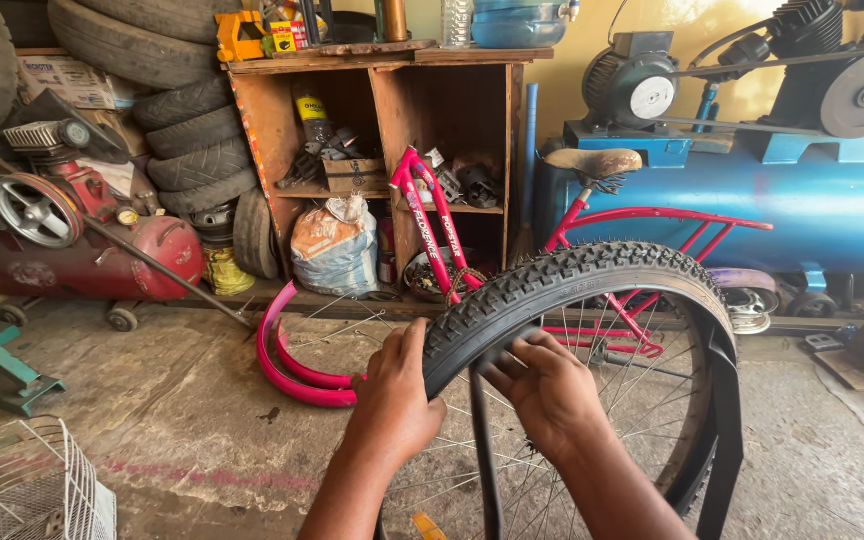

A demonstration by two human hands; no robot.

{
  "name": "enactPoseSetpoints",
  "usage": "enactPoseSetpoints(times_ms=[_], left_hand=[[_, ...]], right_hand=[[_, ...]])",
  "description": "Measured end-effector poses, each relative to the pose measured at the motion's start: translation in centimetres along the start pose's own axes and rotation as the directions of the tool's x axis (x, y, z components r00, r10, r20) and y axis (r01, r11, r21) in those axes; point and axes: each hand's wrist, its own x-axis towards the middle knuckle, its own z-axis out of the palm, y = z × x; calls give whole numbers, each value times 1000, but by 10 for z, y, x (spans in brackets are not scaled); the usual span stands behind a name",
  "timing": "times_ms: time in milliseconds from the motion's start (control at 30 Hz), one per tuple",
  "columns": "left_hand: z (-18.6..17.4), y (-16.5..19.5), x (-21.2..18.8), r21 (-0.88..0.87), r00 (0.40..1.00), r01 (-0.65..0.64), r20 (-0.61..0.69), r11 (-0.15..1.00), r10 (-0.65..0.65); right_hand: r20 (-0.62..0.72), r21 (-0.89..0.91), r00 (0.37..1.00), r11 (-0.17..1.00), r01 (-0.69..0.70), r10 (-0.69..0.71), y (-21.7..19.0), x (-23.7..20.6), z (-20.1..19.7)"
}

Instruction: The person unpacks a new bicycle inner tube from its packaging and proceeds to install it into a bicycle tire. They carefully tuck the tube inside the tire casing and then press the tire bead onto the wheel rim by hand.

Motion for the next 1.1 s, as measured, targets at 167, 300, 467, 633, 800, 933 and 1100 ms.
enactPoseSetpoints(times_ms=[167,300,467,633,800,933,1100], left_hand=[[0,1,-1,-4,1000,-15,-19,1000,15],[-7,5,-2,-29,997,-69,-28,997,68],[-24,22,-2,36,952,-211,-219,977,214],[-38,30,-7,64,879,-221,-418,973,227],[-47,-4,-6,129,859,-52,-499,990,110],[-33,-23,0,121,950,-28,-305,992,64],[-27,-39,9,111,940,-76,-324,991,108]], right_hand=[[197,175,980,985,-2,-33,-1,-9,18],[241,172,968,985,22,-63,-6,-13,35],[252,213,959,974,75,-129,-23,-15,47],[371,276,903,954,117,-218,-73,-14,53],[179,317,953,931,180,-245,-90,-7,43],[56,362,979,918,163,-196,-73,5,17],[-56,-140,995,987,74,-82,-58,15,-8]])
